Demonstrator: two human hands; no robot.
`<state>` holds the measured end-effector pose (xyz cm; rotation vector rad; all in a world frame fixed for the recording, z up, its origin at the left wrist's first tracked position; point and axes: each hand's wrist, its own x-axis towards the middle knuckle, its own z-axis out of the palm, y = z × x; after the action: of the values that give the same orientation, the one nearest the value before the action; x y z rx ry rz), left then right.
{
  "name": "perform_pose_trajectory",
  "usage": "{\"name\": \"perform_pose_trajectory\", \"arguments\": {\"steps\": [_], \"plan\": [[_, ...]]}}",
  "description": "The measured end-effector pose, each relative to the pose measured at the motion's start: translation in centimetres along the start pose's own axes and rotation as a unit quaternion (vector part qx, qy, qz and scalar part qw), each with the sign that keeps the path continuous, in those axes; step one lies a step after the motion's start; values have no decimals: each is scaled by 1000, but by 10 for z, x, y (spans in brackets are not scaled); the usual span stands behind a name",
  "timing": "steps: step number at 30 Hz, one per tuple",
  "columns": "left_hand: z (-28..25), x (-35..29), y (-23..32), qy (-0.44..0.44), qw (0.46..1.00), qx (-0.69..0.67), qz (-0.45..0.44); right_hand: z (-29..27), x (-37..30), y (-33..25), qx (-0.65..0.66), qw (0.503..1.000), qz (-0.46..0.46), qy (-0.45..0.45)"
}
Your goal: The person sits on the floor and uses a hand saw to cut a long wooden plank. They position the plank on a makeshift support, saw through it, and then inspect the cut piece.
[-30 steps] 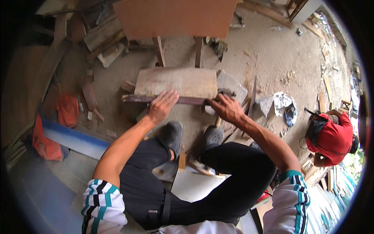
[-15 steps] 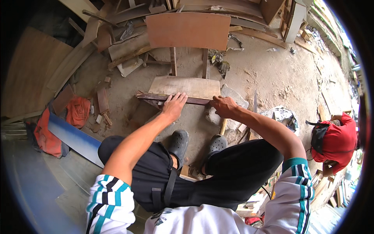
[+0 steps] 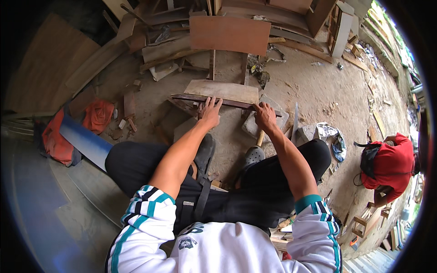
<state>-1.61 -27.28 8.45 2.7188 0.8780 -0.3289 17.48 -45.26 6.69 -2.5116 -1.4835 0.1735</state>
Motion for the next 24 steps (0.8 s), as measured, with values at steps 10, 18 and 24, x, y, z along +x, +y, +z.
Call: {"name": "perform_pose_trajectory", "arguments": {"steps": [10, 18, 24], "plan": [[3, -6, -19, 56, 997, 7, 43, -8, 5, -9, 47, 998, 46, -14], [1, 9, -25, 91, 994, -23, 47, -6, -2, 0, 79, 996, 41, -19], [3, 22, -23, 107, 990, -86, 24, -2, -11, -15, 74, 993, 94, -3]]}}
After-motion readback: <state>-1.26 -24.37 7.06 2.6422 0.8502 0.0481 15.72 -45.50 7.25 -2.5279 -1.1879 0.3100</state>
